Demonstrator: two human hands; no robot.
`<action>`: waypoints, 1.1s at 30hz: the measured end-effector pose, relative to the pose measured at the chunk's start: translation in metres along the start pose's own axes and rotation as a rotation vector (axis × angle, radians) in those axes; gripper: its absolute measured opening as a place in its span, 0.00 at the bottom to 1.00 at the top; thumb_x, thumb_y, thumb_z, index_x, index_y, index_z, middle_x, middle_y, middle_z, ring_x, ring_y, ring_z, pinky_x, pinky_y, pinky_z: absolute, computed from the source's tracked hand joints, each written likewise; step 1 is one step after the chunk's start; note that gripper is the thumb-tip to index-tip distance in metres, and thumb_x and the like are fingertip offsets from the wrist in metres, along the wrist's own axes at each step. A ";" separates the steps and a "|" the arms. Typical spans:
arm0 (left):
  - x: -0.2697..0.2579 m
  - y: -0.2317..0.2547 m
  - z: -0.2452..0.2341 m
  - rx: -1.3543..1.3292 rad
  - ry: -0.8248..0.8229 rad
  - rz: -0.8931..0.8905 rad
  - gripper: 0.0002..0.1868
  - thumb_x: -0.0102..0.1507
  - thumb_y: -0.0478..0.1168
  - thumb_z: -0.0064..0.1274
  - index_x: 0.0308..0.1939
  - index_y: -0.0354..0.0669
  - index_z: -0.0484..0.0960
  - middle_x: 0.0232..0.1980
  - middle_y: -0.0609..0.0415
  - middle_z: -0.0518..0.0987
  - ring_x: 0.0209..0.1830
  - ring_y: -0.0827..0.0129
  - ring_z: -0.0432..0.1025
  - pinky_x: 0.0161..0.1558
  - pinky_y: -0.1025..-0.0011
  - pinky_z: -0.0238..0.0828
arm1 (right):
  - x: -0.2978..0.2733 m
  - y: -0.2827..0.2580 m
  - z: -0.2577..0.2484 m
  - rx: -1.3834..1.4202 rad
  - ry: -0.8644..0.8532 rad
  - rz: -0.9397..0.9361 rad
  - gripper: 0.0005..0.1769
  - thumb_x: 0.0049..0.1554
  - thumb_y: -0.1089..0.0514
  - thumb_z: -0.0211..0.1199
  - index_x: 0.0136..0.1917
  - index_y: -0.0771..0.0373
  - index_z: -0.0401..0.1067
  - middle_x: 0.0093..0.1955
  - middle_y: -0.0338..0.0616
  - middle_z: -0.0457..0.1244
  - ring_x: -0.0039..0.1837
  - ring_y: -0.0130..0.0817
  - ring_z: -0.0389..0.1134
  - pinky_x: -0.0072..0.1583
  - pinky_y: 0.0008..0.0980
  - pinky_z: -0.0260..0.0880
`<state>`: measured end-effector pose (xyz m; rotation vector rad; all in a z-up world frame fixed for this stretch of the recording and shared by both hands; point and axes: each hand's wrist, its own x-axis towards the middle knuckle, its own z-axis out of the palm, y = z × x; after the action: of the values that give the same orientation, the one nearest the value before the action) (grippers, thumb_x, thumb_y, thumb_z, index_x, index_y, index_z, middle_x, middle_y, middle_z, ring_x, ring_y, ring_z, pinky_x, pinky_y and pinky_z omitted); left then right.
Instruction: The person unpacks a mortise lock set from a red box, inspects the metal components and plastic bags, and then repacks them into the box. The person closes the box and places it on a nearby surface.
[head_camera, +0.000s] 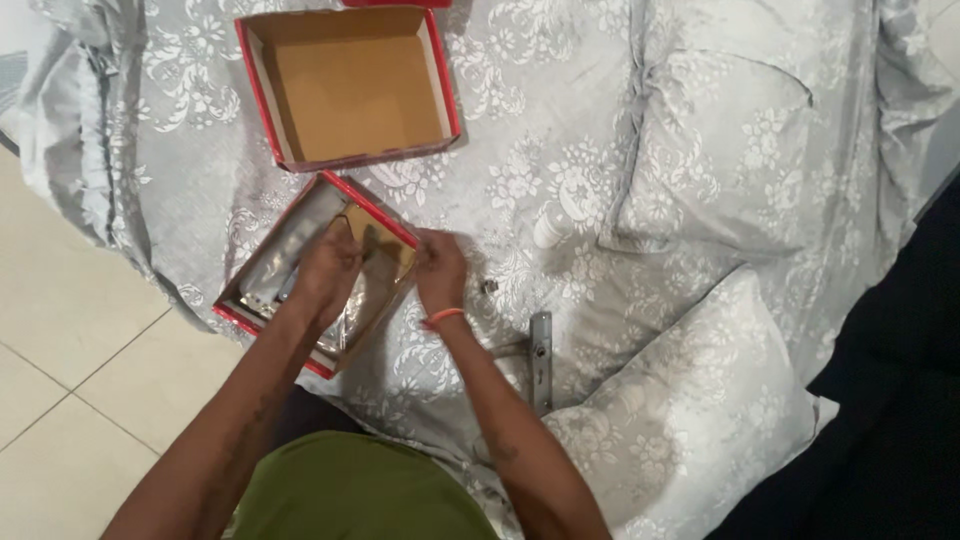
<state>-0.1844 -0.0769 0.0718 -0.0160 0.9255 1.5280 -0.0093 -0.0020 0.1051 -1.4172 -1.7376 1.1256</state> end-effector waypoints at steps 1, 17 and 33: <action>-0.002 -0.005 0.000 -0.017 -0.014 -0.010 0.12 0.65 0.26 0.41 0.50 0.39 0.74 0.42 0.59 0.70 0.40 0.74 0.64 0.47 0.74 0.65 | -0.001 0.014 -0.020 -0.126 0.076 -0.128 0.15 0.56 0.70 0.58 0.54 0.61 0.77 0.53 0.49 0.69 0.55 0.47 0.73 0.58 0.39 0.73; -0.064 -0.123 0.041 0.454 0.147 -0.292 0.18 0.63 0.27 0.55 0.58 0.35 0.82 0.50 0.50 0.83 0.44 0.72 0.76 0.43 0.76 0.73 | -0.086 0.123 -0.064 0.531 -0.266 0.890 0.13 0.58 0.64 0.63 0.58 0.65 0.74 0.55 0.48 0.69 0.53 0.38 0.73 0.59 0.39 0.75; -0.072 -0.038 0.040 0.531 -0.067 0.010 0.21 0.59 0.23 0.57 0.57 0.31 0.83 0.50 0.46 0.86 0.47 0.67 0.81 0.51 0.73 0.81 | -0.065 0.011 -0.057 0.697 -0.304 0.726 0.17 0.59 0.62 0.61 0.60 0.72 0.74 0.53 0.55 0.71 0.52 0.42 0.76 0.56 0.37 0.80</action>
<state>-0.1172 -0.1186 0.1162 0.4182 1.2507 1.2435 0.0599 -0.0513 0.1232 -1.4702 -0.7997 2.1568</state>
